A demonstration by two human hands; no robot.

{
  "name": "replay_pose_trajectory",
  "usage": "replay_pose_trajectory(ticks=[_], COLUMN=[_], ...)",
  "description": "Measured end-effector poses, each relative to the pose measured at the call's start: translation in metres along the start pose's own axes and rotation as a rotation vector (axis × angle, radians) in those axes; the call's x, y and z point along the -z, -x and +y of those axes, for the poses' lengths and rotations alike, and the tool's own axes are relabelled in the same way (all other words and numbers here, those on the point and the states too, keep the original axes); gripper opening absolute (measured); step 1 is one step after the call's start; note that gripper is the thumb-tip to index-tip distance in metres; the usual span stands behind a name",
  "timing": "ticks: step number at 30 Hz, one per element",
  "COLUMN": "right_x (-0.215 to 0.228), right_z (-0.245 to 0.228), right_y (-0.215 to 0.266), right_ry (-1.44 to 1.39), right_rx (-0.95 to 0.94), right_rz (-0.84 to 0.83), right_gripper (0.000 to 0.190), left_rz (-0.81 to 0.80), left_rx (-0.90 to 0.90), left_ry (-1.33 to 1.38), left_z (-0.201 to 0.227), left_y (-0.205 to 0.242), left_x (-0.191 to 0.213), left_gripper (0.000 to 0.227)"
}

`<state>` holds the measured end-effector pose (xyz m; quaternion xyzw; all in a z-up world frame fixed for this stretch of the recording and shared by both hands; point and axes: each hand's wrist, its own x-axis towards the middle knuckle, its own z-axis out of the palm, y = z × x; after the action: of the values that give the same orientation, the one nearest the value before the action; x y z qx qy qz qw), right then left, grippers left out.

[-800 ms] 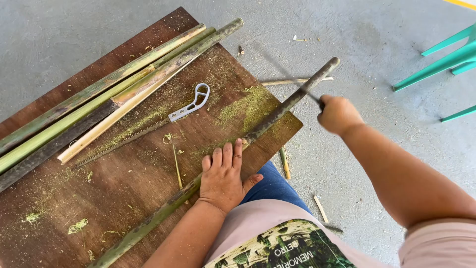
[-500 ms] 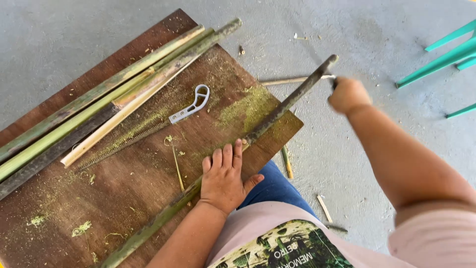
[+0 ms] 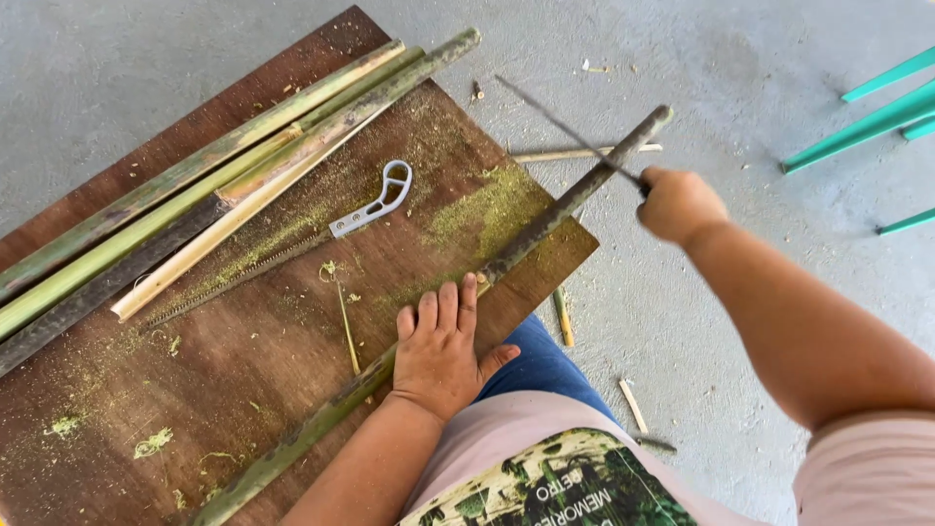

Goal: Scraping the outer layer of a bamboo pole with a machete and chopping it.

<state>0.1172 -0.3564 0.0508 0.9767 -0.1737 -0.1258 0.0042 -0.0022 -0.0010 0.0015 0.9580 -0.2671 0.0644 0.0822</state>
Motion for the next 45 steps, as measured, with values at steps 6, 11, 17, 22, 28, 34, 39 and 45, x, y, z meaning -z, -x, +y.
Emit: replay_pose_trajectory(ticks=[6, 11, 17, 22, 28, 34, 39, 45], right_x=[0.007, 0.001, -0.028, -0.050, -0.081, -0.119, -0.095, -0.076], right_z=[0.008, -0.021, 0.055, 0.090, 0.101, 0.103, 0.084, 0.051], right_y=[-0.021, 0.017, -0.053, -0.040, 0.003, 0.057, 0.077, 0.066], right_ry=[-0.181, -0.035, -0.150, -0.178, -0.613, -1.426, -1.327, -0.538], right_rx=[-0.184, -0.033, -0.131, -0.133, -0.379, -0.272, -0.038, 0.169], right_rz=[0.040, -0.084, 0.084, 0.209, -0.026, 0.087, 0.101, 0.271], right_gripper=[0.028, 0.028, 0.033, 0.032, 0.025, 0.013, 0.021, 0.035], left_rz=[0.018, -0.073, 0.024, -0.105, 0.008, 0.030, 0.112, 0.045], left_rx=[0.015, 0.016, 0.007, 0.014, -0.001, 0.150, 0.187, 0.213], left_ry=[-0.030, -0.043, -0.041, -0.030, -0.041, 0.203, 0.331, 0.302], left_z=[0.000, 0.002, 0.004, 0.000, -0.005, -0.014, -0.011, -0.006], left_y=[-0.001, -0.002, 0.006, -0.003, -0.006, -0.017, -0.023, -0.025], left_x=[-0.004, 0.003, -0.003, 0.003, 0.001, -0.003, 0.001, 0.009], left_gripper=[0.099, 0.099, 0.098, 0.098, 0.090, 0.044, 0.035, 0.035])
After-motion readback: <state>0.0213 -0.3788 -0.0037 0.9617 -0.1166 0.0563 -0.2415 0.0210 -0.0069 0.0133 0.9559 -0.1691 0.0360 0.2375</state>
